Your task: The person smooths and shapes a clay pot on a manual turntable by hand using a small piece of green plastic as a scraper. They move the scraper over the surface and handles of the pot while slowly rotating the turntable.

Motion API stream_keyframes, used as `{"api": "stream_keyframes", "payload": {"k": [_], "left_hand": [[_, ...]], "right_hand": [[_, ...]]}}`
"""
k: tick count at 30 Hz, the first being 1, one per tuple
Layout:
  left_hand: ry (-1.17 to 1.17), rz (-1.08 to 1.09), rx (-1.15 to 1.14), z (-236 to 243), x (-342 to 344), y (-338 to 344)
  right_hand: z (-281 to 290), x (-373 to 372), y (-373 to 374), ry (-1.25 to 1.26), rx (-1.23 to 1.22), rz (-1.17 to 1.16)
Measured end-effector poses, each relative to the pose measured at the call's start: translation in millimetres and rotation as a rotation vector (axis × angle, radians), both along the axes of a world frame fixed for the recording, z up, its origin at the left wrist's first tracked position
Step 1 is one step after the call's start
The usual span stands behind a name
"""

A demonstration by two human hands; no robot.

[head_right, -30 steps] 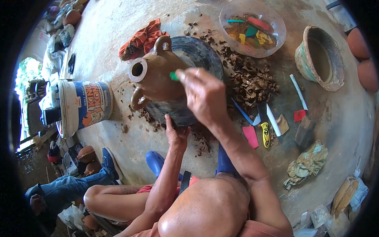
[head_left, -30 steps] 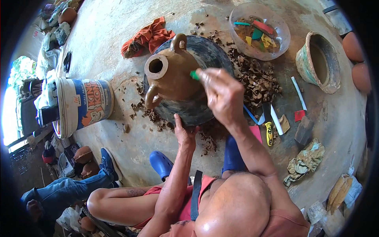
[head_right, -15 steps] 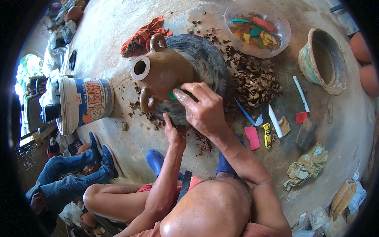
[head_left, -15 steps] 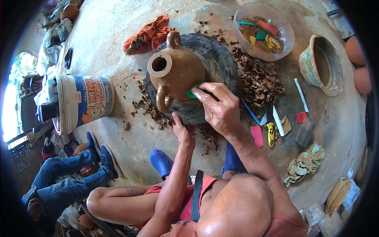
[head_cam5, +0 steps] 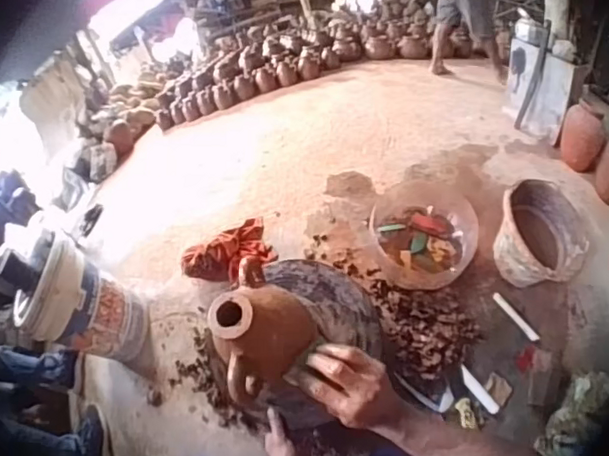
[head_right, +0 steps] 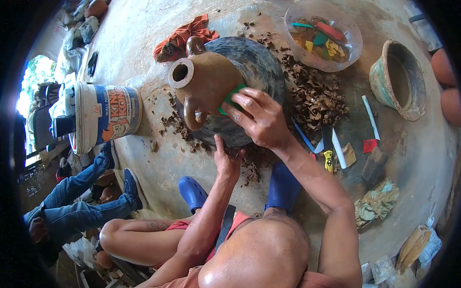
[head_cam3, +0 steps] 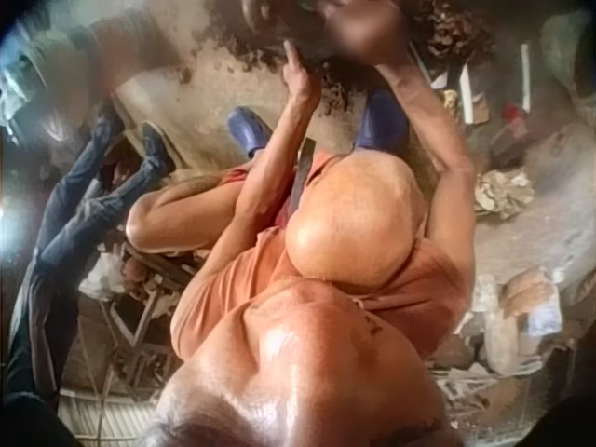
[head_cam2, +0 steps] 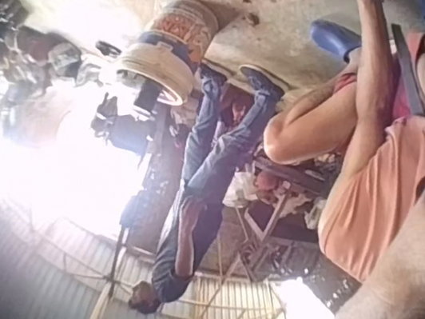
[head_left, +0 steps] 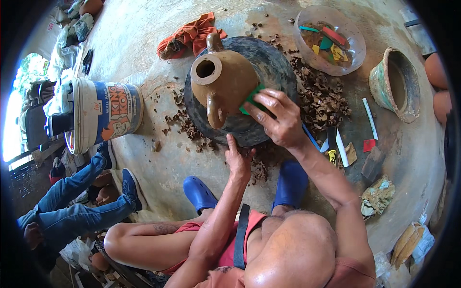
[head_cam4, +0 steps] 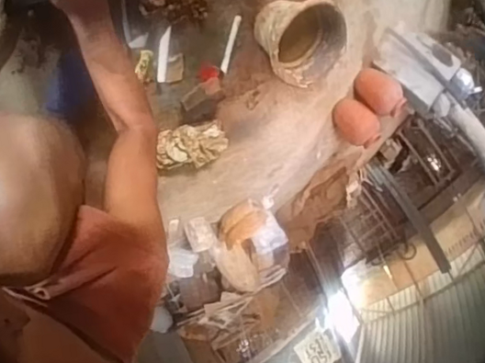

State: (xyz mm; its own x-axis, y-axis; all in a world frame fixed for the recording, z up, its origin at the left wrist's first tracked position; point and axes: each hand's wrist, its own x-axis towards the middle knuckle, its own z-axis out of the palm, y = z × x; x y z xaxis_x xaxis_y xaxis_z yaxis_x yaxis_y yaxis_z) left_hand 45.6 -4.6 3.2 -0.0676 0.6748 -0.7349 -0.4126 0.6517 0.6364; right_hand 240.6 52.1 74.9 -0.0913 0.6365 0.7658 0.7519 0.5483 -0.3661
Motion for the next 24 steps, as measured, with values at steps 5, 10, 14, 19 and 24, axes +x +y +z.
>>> {"api": "stream_keyframes", "payload": {"k": [5,10,14,19,24], "left_hand": [[-0.105,-0.031,-0.003,1,6,-7],[-0.129,-0.071,-0.057,5,18,-11],[-0.18,-0.152,-0.065,0,17,-12],[-0.162,-0.24,-0.122,-4,4,-8],[-0.044,-0.217,-0.122,-2,1,1]], "right_hand": [[6,1,1,-0.027,-0.044,-0.015],[25,3,35,-0.01,0.074,0.046],[2,2,6,0.015,0.035,-0.014],[-26,21,-34,0.001,-0.21,-0.046],[-28,108,-64,0.089,-0.159,-0.618]]}}
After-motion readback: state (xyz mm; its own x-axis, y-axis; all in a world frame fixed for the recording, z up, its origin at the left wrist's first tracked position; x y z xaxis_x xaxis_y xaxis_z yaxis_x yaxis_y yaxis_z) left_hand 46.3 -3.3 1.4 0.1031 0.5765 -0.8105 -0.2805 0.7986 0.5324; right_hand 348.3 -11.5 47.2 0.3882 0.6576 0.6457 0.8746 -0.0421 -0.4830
